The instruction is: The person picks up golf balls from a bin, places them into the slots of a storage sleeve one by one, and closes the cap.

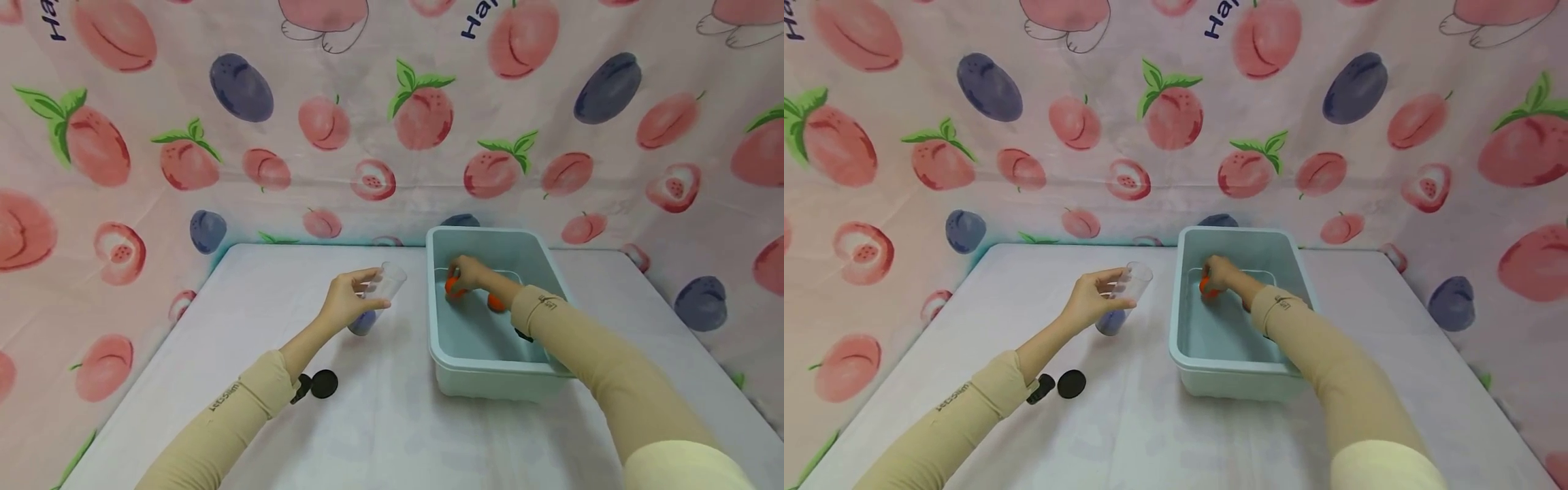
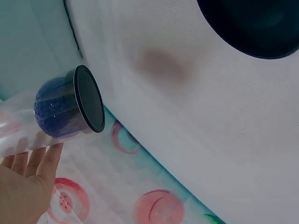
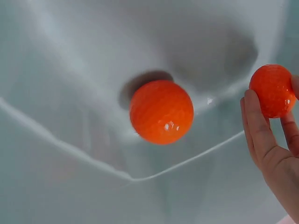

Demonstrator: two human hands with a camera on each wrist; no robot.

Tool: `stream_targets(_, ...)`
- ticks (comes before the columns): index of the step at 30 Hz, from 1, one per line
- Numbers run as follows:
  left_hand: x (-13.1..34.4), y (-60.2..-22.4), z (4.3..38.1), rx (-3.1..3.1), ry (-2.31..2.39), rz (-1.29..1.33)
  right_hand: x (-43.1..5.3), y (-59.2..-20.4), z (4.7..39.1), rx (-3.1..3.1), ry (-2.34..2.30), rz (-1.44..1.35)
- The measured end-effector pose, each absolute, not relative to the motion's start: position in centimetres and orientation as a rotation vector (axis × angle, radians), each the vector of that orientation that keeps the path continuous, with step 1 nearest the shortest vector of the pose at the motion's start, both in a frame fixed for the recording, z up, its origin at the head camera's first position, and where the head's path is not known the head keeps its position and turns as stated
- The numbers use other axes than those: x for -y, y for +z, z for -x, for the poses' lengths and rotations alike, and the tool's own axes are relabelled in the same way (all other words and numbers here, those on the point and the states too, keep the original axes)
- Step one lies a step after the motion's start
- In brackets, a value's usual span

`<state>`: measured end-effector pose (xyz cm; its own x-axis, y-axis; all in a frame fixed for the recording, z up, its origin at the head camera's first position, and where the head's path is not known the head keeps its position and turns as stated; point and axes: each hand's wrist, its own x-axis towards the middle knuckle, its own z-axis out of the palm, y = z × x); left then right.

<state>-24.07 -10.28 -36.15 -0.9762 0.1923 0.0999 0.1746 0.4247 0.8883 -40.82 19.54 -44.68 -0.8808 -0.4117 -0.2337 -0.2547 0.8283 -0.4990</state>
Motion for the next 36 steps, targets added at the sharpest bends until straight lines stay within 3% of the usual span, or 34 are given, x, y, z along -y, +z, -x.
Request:
stream_targets(5, 10.2, -36.5, 24.2, -2.649, 1.636, -0.359, -20.0, -42.8, 39.2, -2.721, -0.688, 0.593)
stream_targets(12, 10.0, -36.7, 24.1, -2.626, 1.648, -0.402, -18.2, -36.1, 32.8, -2.723, -0.688, 0.426)
stream_targets(16, 9.9, -36.8, 24.0, -2.627, 1.642, -0.409, -17.9, -34.6, 31.2, -2.743, -0.695, 0.437)
stream_targets(36, 9.4, -36.3, 24.5, -2.620, 1.647, -0.479, -18.2, -31.8, 30.4, -2.652, -1.084, 0.357)
